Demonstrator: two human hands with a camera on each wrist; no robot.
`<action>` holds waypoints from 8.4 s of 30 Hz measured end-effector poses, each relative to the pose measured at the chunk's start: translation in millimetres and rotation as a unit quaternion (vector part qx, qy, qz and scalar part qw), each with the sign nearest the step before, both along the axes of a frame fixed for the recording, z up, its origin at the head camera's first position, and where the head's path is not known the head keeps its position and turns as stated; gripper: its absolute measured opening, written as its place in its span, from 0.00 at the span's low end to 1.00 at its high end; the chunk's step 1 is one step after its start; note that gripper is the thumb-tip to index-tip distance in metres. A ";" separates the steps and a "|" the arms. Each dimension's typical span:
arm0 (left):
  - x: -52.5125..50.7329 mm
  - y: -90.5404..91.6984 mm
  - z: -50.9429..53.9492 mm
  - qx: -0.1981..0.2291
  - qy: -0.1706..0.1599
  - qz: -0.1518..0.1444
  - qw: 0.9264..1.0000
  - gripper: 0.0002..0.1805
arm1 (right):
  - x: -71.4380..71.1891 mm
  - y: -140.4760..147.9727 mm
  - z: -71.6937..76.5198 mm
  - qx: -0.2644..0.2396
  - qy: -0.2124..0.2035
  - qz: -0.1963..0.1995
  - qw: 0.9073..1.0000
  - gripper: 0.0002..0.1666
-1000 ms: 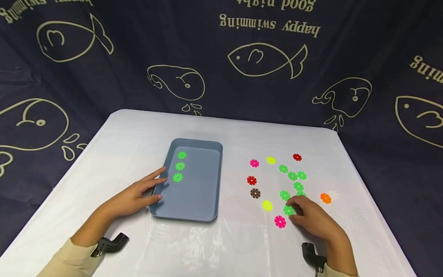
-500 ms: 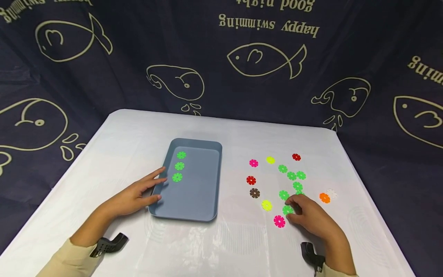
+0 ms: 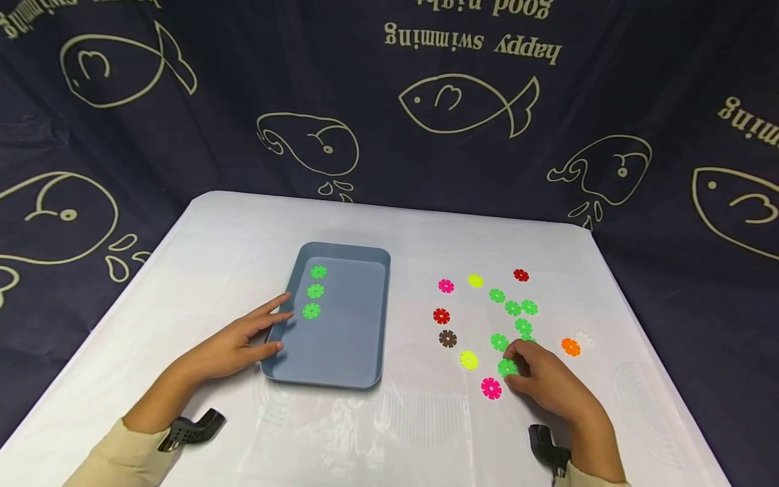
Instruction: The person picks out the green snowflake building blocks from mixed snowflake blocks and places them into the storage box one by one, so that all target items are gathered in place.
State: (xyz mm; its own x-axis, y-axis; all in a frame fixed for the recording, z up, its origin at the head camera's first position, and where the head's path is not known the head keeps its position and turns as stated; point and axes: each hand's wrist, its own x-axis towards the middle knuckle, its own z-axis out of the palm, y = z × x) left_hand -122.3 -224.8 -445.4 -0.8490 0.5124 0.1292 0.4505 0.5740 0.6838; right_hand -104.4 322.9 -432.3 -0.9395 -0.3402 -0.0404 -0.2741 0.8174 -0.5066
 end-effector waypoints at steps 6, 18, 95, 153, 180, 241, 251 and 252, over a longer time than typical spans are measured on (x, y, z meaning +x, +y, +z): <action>-0.2 -0.8 0.8 0.001 -0.003 -0.001 1.000 0.33 | -1.4 -2.9 1.8 0.021 0.009 -0.006 1.000 0.18; 0.6 -0.6 1.2 -0.001 -0.004 0.001 1.000 0.33 | -2.2 -3.2 0.8 0.015 0.005 -0.020 1.000 0.19; 1.1 0.2 1.0 0.000 -0.009 0.003 1.000 0.33 | -32.4 -66.5 38.7 -0.029 0.110 0.117 0.987 0.17; -0.7 -1.1 2.3 0.009 -0.015 -0.002 1.000 0.34 | -74.7 -228.3 77.0 -0.061 0.085 0.275 0.956 0.15; -0.6 -1.9 1.9 0.012 -0.020 -0.006 1.000 0.33 | -98.7 -288.1 62.9 -0.095 0.085 0.289 0.949 0.16; -0.2 0.3 4.0 0.005 -0.024 -0.004 1.000 0.38 | -99.8 -309.8 14.8 0.002 -0.047 0.314 0.948 0.14; 0.5 0.0 4.3 0.005 -0.023 -0.002 1.000 0.37 | -98.4 -309.0 16.2 -0.008 -0.052 0.302 0.952 0.14; 0.4 -0.1 4.0 0.006 -0.023 -0.002 1.000 0.37 | -98.2 -309.1 16.6 -0.010 -0.053 0.301 0.952 0.14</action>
State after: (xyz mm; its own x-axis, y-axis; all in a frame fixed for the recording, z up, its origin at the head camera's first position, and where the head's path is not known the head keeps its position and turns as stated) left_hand -121.9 -224.9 -441.4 -0.8518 0.5150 0.0962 0.4210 0.5635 0.7107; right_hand -202.6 13.8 -415.7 -0.5658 -0.8168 -0.1125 -0.6358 0.5191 -0.5712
